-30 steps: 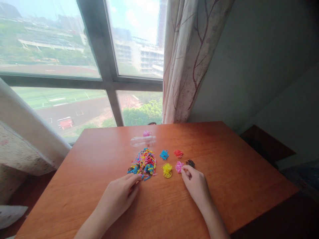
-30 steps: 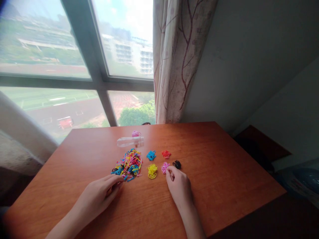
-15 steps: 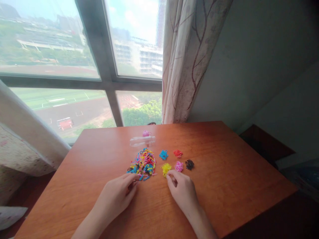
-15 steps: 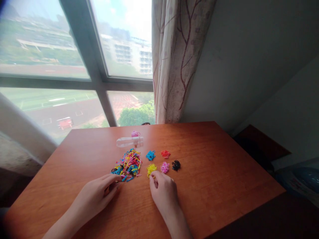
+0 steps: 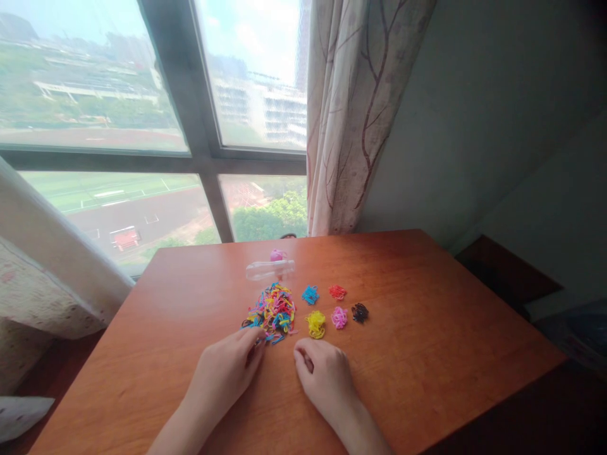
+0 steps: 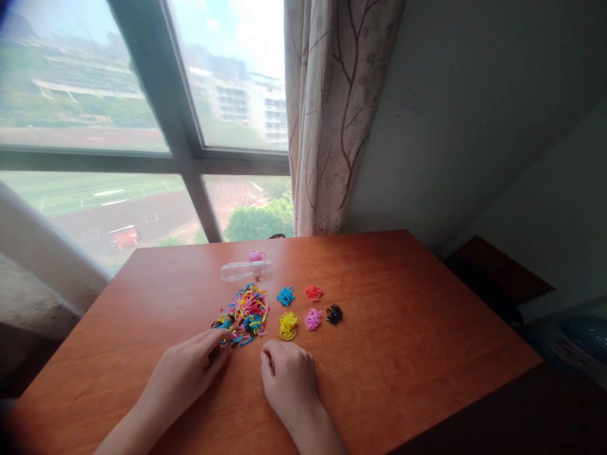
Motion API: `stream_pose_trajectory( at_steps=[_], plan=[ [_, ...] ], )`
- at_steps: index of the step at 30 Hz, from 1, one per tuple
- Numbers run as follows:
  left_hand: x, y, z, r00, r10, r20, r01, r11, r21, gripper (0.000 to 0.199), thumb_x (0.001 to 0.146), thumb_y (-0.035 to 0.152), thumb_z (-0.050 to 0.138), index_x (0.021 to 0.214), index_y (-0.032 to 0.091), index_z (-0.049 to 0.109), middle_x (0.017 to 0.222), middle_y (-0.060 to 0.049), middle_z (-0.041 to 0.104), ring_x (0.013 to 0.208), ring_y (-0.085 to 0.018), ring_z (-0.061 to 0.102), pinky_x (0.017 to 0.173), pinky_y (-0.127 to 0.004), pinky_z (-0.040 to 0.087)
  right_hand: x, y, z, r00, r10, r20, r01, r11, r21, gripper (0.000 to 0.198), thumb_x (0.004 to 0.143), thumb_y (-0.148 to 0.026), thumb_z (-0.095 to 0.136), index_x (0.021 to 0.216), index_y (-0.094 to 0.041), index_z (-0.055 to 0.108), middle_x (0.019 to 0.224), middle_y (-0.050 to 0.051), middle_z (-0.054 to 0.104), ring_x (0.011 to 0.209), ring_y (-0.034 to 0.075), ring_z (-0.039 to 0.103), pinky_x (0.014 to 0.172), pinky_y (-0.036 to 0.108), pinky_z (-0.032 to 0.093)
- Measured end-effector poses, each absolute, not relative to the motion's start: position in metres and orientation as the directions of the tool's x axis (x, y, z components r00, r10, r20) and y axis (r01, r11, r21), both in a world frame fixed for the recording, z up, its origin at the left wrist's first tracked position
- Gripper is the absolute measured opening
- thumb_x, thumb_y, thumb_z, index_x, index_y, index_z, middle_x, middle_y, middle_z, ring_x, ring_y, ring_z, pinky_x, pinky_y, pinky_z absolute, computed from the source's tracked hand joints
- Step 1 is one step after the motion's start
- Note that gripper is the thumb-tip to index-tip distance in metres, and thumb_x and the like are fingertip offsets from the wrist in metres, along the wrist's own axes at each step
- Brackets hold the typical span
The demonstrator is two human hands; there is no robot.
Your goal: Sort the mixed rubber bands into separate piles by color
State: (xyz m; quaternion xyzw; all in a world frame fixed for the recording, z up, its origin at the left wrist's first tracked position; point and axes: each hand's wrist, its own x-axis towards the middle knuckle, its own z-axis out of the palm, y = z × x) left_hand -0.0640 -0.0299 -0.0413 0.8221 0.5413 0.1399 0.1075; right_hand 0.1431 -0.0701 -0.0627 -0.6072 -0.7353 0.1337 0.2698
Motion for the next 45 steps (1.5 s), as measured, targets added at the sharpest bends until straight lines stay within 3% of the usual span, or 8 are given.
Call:
stream_pose_trajectory(
  at_steps=[8,11,16,23,37,45],
  plan=[
    [-0.068,-0.029,-0.03,0.309,0.943,0.127,0.72,-0.319,0.616,0.022,0.091,0.032,0.047,0.089,0.02,0.065,0.07,0.001,0.068,0.059,-0.013,0.061,0.059,-0.021,0.046,0.142,-0.068,-0.065,-0.125,0.962,0.242,0.82,0.238,-0.521,0.016,0.087,-0.014,0.051,0.075,-0.022,0.058,0.068,-0.004,0.063,0.062,0.011,0.055,0.058,0.025,0.024],
    [-0.061,-0.026,-0.026,0.322,0.936,0.14,0.687,-0.332,0.646,0.022,0.091,0.033,0.047,0.089,0.019,0.065,0.063,0.002,0.063,0.055,-0.012,0.056,0.055,-0.02,0.042,0.142,-0.068,-0.066,-0.127,0.961,0.246,0.821,0.241,-0.518,0.016,0.087,-0.014,0.051,0.075,-0.022,0.057,0.069,-0.004,0.064,0.062,0.011,0.055,0.058,0.025,0.024],
    [-0.035,-0.011,-0.008,0.408,0.897,0.168,0.715,-0.429,0.552,0.017,0.09,0.029,0.049,0.088,0.021,0.064,0.064,0.003,0.064,0.056,-0.011,0.054,0.054,-0.019,0.038,0.141,-0.068,-0.063,-0.131,0.963,0.236,0.824,0.238,-0.514,0.017,0.087,-0.014,0.051,0.073,-0.022,0.056,0.068,-0.004,0.064,0.063,0.011,0.056,0.058,0.025,0.025],
    [0.008,0.037,0.001,0.488,0.867,0.1,0.783,-0.485,0.388,0.016,0.086,0.021,0.051,0.089,0.022,0.067,0.07,0.0,0.069,0.064,-0.016,0.062,0.059,-0.022,0.039,0.142,-0.068,-0.062,-0.126,0.965,0.23,0.808,0.235,-0.54,0.015,0.083,-0.011,0.053,0.078,-0.023,0.061,0.072,-0.003,0.067,0.066,0.013,0.06,0.059,0.022,0.029],
    [0.027,0.07,-0.011,0.492,0.866,0.088,0.806,-0.491,0.33,0.018,0.086,0.022,0.052,0.086,0.02,0.07,0.075,-0.006,0.073,0.068,-0.02,0.066,0.06,-0.025,0.041,0.14,-0.068,-0.064,-0.125,0.964,0.233,0.799,0.237,-0.553,0.016,0.082,-0.011,0.052,0.08,-0.023,0.061,0.071,-0.002,0.066,0.066,0.013,0.059,0.059,0.023,0.028],
    [-0.01,0.051,0.005,0.435,0.889,0.14,0.809,-0.455,0.371,0.019,0.09,0.027,0.048,0.092,0.021,0.066,0.076,-0.002,0.071,0.069,-0.017,0.063,0.062,-0.024,0.038,0.141,-0.068,-0.063,-0.131,0.965,0.225,0.8,0.237,-0.551,0.015,0.085,-0.012,0.051,0.078,-0.023,0.059,0.072,-0.003,0.065,0.067,0.013,0.058,0.06,0.024,0.027]
  ],
)
